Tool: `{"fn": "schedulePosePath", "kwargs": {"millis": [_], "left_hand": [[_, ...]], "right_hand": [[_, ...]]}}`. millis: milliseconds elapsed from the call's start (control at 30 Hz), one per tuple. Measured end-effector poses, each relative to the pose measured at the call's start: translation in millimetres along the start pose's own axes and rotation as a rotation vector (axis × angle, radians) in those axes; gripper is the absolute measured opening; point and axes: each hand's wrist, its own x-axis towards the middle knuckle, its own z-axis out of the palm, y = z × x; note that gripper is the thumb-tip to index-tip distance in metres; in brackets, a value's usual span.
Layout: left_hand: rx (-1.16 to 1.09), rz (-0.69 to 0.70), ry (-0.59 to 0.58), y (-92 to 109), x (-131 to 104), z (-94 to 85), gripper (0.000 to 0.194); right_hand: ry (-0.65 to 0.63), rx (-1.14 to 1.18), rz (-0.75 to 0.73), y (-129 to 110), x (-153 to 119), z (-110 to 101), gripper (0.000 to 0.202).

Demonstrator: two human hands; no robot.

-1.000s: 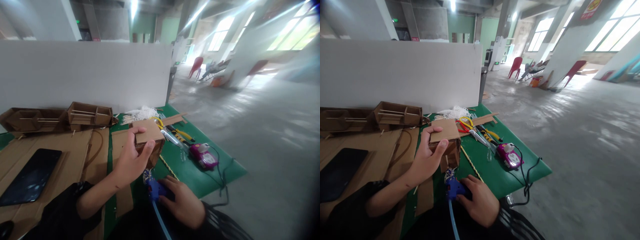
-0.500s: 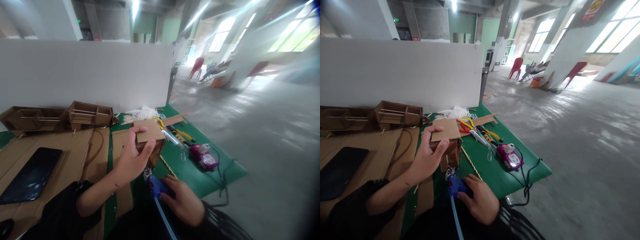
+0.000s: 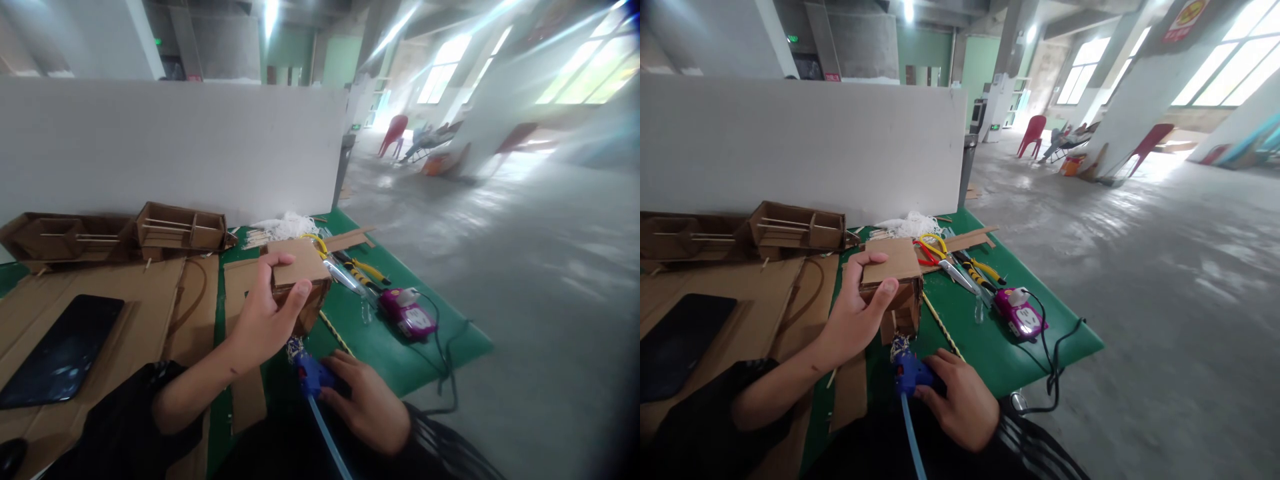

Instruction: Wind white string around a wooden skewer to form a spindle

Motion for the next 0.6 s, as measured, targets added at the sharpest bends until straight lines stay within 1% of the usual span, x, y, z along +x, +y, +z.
{"fn": "schedulePosePath", "kwargs": {"millis": [267,500,600], "left_hand": [[0.092,0.041,0.021,0.1,0.4,-1.0,0.033],[0.059,0.009,0.0,2.1,-0.6,-0.6,0.034],[0.067,0.03,0.006,2.1,-0.7,-1.0,0.033]], "right_hand": [[0.004,0.011,0.003,1.5,1.8,1.8,0.03],[0.0,0.004,0.007,-0.4,0.3,0.9,0.028],[0.001,0.003,0.008,-0.5,-0.2,0.6,0.026]]}}
